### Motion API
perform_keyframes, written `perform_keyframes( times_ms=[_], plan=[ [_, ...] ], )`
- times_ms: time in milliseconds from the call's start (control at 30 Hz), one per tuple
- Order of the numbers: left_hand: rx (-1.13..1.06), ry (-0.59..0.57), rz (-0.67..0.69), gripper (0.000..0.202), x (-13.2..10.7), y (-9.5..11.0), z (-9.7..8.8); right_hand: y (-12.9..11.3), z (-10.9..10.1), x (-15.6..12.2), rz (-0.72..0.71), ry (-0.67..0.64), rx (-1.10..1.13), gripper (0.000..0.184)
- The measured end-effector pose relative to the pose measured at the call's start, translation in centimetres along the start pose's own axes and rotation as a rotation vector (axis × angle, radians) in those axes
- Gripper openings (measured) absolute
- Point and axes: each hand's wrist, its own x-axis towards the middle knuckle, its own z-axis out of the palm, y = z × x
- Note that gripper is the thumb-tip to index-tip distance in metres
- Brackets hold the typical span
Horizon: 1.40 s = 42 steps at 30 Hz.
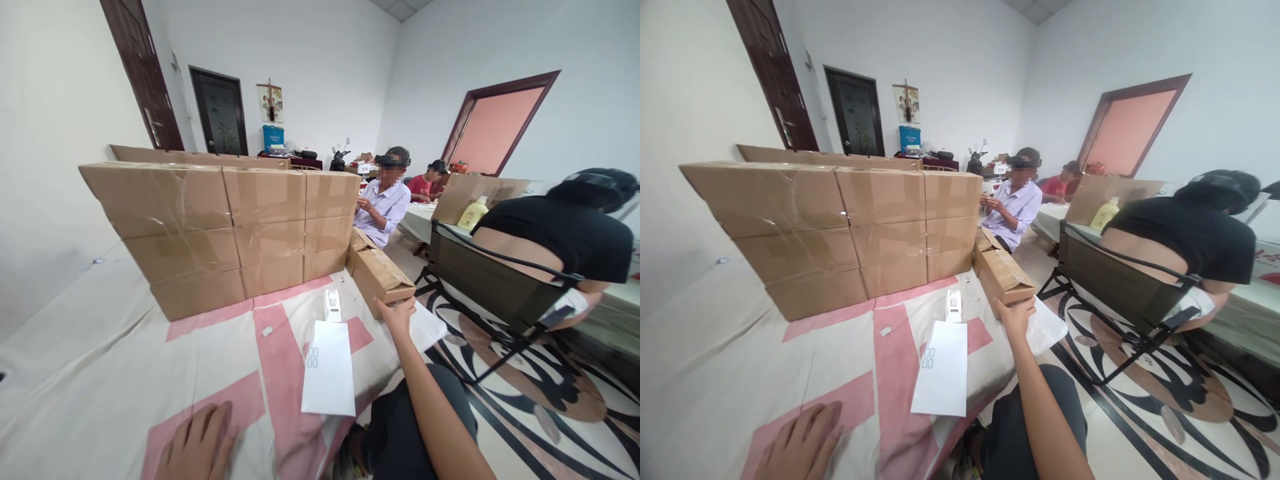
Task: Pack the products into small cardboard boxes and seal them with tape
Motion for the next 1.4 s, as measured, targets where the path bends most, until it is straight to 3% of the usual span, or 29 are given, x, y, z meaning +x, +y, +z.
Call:
perform_keyframes(
  times_ms=[267, 567, 967, 1167, 1400],
  plan=[
    [-0.031, 0.065, -0.029, 0.054, 0.0, 2.1, -1.5, -0.4, 0.6, 0.8, 0.016, -0.045, -0.037, 0.138],
    [0.001, 0.037, 0.006, 0.046, -0.2, 1.3, -0.9, 0.2, 1.7, 3.6, 0.080, -0.065, -0.094, 0.141],
    [-0.023, 0.116, 0.005, 0.044, -0.5, 1.0, -0.2, 1.2, 4.3, 8.2, -0.010, -0.097, -0.057, 0.150],
    [0.010, 0.089, 0.044, 0.043, -0.5, 0.5, -0.1, 2.3, 5.7, 9.3, -0.145, -0.064, -0.085, 0.131],
    [0.041, 0.147, 0.046, 0.039, -0.4, 1.6, -0.6, 3.0, 5.2, 9.1, -0.191, -0.112, -0.119, 0.105]
  ],
)
